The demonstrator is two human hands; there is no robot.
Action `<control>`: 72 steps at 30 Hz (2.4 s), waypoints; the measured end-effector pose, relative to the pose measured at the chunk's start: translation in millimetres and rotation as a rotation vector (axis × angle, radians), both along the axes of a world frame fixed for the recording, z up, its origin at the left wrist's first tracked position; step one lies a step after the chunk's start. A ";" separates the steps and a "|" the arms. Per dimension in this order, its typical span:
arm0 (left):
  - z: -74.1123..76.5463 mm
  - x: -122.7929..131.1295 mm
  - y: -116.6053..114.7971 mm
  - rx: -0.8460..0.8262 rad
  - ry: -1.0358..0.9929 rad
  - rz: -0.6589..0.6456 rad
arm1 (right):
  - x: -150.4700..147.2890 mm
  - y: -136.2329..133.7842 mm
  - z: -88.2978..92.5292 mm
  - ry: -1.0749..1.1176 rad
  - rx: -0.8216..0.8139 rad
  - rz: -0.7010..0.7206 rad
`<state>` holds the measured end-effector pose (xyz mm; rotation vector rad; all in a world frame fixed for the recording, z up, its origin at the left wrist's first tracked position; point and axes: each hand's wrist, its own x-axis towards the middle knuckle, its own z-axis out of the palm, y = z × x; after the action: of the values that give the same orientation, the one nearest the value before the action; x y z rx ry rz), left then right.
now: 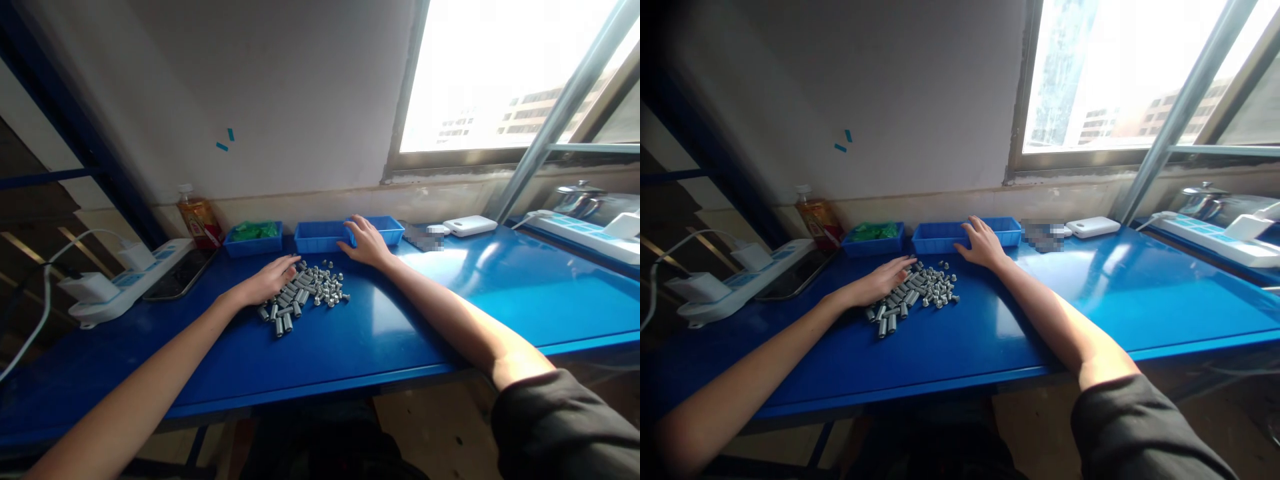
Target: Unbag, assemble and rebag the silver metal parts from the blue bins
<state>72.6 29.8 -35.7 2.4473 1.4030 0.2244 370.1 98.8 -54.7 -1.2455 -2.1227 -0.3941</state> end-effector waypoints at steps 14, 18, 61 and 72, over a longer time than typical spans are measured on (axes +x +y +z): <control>-5.2 5.7 5.6 0.186 -0.102 -0.050 | -54.9 -66.6 16.6 0.077 -0.325 0.366; -8.5 -1.5 21.5 0.162 -0.112 -0.020 | -60.5 -63.8 8.5 0.003 -0.541 0.397; -6.1 8.7 -13.6 0.004 -0.266 -0.135 | -62.2 -74.1 14.5 -0.050 -0.607 0.557; -11.9 7.6 -7.3 0.047 -0.567 -0.033 | -62.1 -74.8 16.4 -0.032 -0.685 0.501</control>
<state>80.3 22.5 -47.6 2.1842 1.1087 0.8713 308.0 24.0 -38.3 -0.9694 -2.5911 0.5772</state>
